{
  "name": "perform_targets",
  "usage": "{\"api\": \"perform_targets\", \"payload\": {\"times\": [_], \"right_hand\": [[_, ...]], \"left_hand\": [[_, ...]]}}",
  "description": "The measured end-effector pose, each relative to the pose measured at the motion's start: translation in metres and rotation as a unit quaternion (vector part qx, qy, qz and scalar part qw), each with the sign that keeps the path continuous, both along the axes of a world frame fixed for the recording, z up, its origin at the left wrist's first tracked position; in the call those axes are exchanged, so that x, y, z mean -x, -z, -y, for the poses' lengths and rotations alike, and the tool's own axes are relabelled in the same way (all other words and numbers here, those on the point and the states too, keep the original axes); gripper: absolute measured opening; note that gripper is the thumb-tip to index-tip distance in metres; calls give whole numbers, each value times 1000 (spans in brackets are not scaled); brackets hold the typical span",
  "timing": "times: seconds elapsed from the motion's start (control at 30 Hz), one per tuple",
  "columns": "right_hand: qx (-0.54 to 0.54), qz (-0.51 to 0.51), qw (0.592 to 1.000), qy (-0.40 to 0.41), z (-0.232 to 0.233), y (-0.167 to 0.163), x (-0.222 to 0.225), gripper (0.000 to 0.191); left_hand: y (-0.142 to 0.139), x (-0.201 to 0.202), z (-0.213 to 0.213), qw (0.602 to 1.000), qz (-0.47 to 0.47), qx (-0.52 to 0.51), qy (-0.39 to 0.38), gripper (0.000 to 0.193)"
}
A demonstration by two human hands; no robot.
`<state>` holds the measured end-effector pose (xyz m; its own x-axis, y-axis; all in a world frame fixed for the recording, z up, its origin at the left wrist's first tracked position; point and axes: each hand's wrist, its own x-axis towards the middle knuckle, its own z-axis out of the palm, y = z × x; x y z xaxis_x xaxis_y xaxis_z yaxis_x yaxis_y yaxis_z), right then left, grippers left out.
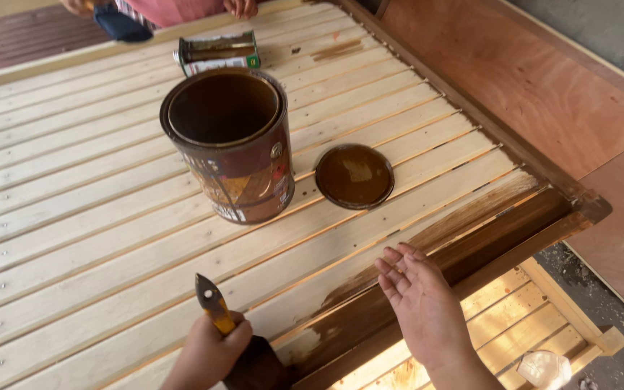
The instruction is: The person applies dark wood stain to the frame of a slatted wooden surface using a foam brush. They repeatedly dip the brush into a can of stain and spread it along the edges, occasionally using the lid as a small reservoir.
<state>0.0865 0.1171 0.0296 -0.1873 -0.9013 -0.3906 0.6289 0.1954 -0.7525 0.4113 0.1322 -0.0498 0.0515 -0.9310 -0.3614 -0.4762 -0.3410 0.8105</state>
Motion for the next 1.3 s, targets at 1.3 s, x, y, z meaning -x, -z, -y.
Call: {"api": "perform_targets", "payload": {"times": [1.3], "right_hand": [[27,9,1000,-11,6,-4,-17,34]], "left_hand": [[5,-63,-76,966,-9,49,-252,22]]}}
